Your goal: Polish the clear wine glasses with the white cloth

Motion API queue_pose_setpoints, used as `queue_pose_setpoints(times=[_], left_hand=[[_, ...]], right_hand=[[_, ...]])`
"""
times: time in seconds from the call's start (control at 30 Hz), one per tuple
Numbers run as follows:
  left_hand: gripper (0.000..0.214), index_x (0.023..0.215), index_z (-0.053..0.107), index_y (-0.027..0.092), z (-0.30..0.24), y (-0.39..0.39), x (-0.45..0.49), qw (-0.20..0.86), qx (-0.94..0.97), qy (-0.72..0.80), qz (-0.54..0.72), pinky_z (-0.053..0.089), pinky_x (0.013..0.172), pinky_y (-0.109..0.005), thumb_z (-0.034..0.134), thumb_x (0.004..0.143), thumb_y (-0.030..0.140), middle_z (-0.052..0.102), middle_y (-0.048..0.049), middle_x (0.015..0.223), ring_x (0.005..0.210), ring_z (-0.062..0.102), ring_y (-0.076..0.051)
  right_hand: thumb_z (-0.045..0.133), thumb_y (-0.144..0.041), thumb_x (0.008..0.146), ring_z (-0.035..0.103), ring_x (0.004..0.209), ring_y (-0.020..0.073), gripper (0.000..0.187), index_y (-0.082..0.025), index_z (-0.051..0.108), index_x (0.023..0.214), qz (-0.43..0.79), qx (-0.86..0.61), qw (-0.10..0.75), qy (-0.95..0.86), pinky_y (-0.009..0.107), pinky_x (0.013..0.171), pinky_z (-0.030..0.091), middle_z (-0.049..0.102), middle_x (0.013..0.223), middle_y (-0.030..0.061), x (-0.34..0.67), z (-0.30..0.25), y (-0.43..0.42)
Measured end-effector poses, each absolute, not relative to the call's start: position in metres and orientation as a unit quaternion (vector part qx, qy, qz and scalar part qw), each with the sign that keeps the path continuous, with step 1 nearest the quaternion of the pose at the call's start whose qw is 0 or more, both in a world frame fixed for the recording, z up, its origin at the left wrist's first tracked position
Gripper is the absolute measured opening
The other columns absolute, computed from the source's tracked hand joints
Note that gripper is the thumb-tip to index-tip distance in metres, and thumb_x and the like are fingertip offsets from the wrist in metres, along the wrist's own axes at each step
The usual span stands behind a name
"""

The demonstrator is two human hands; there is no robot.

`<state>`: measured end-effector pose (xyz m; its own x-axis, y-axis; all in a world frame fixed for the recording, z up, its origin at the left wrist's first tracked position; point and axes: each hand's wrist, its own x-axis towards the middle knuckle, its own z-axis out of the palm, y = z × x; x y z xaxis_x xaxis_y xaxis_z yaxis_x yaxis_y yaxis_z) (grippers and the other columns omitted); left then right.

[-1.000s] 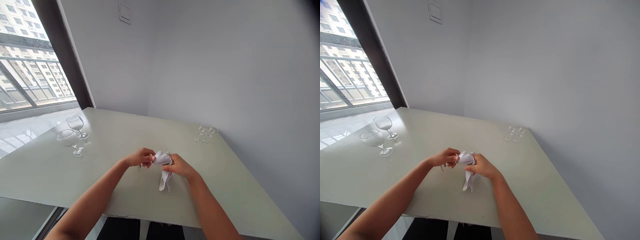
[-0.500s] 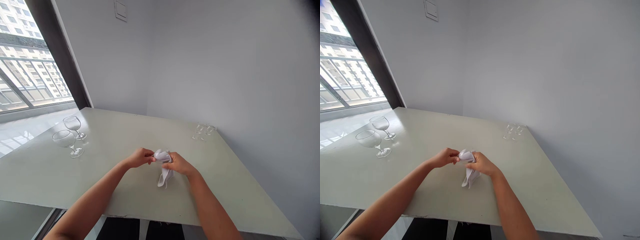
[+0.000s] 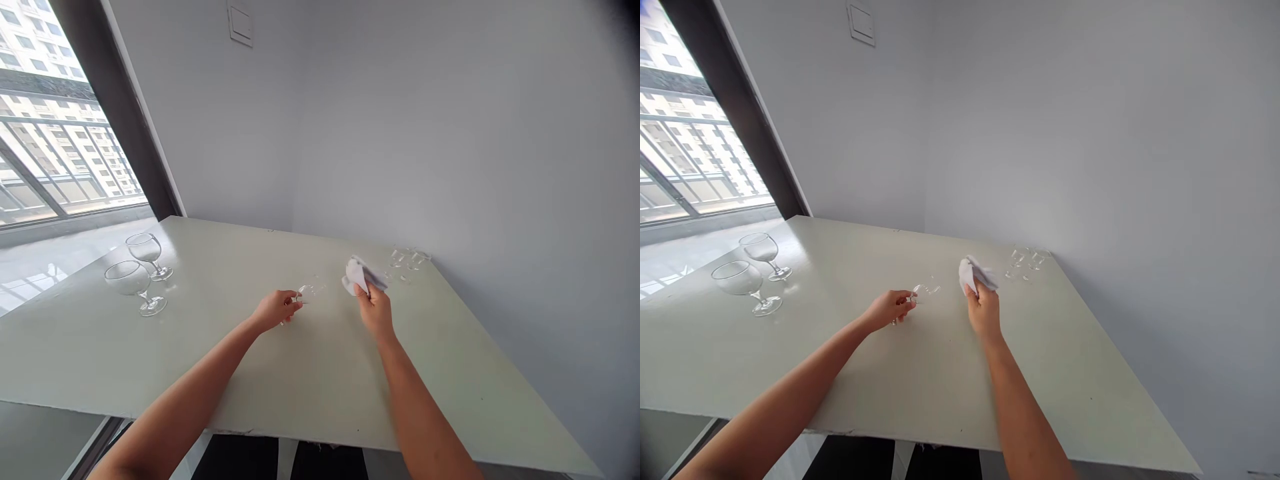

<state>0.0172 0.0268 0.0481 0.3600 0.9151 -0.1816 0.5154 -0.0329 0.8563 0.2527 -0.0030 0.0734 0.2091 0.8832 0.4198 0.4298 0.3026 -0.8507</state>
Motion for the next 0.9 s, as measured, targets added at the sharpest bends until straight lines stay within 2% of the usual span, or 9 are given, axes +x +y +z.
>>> queue_pose_setpoints(times=[0.07, 0.13, 0.23, 0.33, 0.43, 0.53, 0.6, 0.73, 0.9], left_hand=[[0.034, 0.105, 0.057, 0.024, 0.044, 0.026, 0.018, 0.387, 0.706, 0.551, 0.221, 0.038, 0.049, -0.023, 0.045, 0.079, 0.041, 0.058, 0.0014, 0.066, 0.052, 0.053, -0.012], [0.025, 0.097, 0.060, 0.023, 0.041, 0.024, 0.021, 0.272, 0.765, 0.541, 0.218, 0.037, 0.053, -0.024, 0.046, 0.077, 0.032, 0.059, 0.0003, 0.066, 0.055, 0.055, -0.013], [0.014, 0.073, 0.059, 0.019, 0.037, 0.019, 0.024, 0.065, 0.860, 0.467, 0.197, 0.036, 0.058, -0.027, 0.045, 0.075, 0.018, 0.057, -0.0027, 0.061, 0.057, 0.054, -0.015], [0.018, 0.077, 0.056, 0.017, 0.034, 0.015, 0.026, -0.036, 0.904, 0.369, 0.211, 0.036, 0.060, -0.028, 0.038, 0.081, 0.017, 0.056, -0.0030, 0.059, 0.055, 0.053, -0.014], [0.023, 0.099, 0.054, 0.016, 0.032, 0.013, 0.028, -0.071, 0.920, 0.293, 0.251, 0.037, 0.060, -0.028, 0.035, 0.087, 0.024, 0.056, -0.0015, 0.059, 0.055, 0.054, -0.014], [0.032, 0.116, 0.046, 0.015, 0.030, 0.012, 0.031, -0.074, 0.917, 0.275, 0.280, 0.038, 0.059, -0.028, 0.036, 0.089, 0.029, 0.058, -0.0014, 0.063, 0.057, 0.056, -0.014], [0.037, 0.122, 0.042, 0.016, 0.030, 0.012, 0.032, -0.066, 0.903, 0.299, 0.300, 0.039, 0.060, -0.028, 0.037, 0.089, 0.030, 0.060, -0.0016, 0.067, 0.059, 0.056, -0.014], [0.040, 0.126, 0.042, 0.017, 0.031, 0.010, 0.035, -0.041, 0.844, 0.396, 0.359, 0.039, 0.061, -0.027, 0.038, 0.089, 0.032, 0.060, -0.0011, 0.066, 0.058, 0.055, -0.014], [0.043, 0.132, 0.035, 0.016, 0.030, 0.002, 0.047, -0.010, 0.793, 0.474, 0.382, 0.042, 0.062, -0.027, 0.031, 0.090, 0.024, 0.060, -0.0071, 0.082, 0.068, 0.055, -0.016]], right_hand=[[0.050, -0.036, 0.082, 0.053, 0.103, 0.0261, 0.033, -0.026, 0.061, 0.111, 0.139, -0.507, 0.503, -0.686, 0.043, 0.092, 0.034, 0.063, 0.109, 0.0058, 0.239, 0.072, -0.012], [0.045, -0.035, 0.085, 0.046, 0.114, 0.0267, 0.035, -0.029, 0.055, 0.118, 0.114, -0.443, 0.400, -0.794, 0.050, 0.102, 0.017, 0.055, 0.123, 0.0039, 0.224, 0.070, -0.020], [0.041, -0.031, 0.088, 0.046, 0.114, 0.0254, 0.033, -0.032, 0.054, 0.119, 0.109, -0.425, 0.313, -0.842, 0.054, 0.104, 0.002, 0.057, 0.121, 0.0008, 0.207, 0.066, -0.025], [0.042, -0.029, 0.088, 0.047, 0.111, 0.0237, 0.029, -0.030, 0.060, 0.111, 0.162, -0.454, 0.348, -0.804, 0.049, 0.103, 0.017, 0.058, 0.119, 0.0021, 0.209, 0.065, -0.018], [0.049, -0.036, 0.084, 0.053, 0.102, 0.0231, 0.027, -0.023, 0.066, 0.100, 0.349, -0.456, 0.388, -0.721, 0.038, 0.088, 0.037, 0.062, 0.108, 0.0055, 0.227, 0.063, -0.005], [0.053, -0.045, 0.080, 0.060, 0.078, 0.0212, 0.033, -0.017, 0.068, 0.091, 0.582, -0.421, 0.404, -0.567, 0.033, 0.069, 0.044, 0.067, 0.087, 0.0071, 0.246, 0.055, 0.007], [0.052, -0.049, 0.079, 0.060, 0.071, 0.0206, 0.037, -0.016, 0.067, 0.087, 0.670, -0.389, 0.444, -0.450, 0.032, 0.064, 0.044, 0.067, 0.080, 0.0067, 0.247, 0.048, 0.010], [0.047, -0.054, 0.081, 0.060, 0.085, 0.0220, 0.040, -0.021, 0.064, 0.094, 0.707, -0.312, 0.538, -0.338, 0.036, 0.074, 0.046, 0.067, 0.094, 0.0045, 0.218, 0.042, 0.004], [0.046, -0.052, 0.083, 0.050, 0.107, 0.0206, 0.039, -0.026, 0.056, 0.111, 0.661, -0.287, 0.554, -0.417, 0.036, 0.088, 0.041, 0.057, 0.115, 0.0034, 0.170, 0.034, -0.020]])
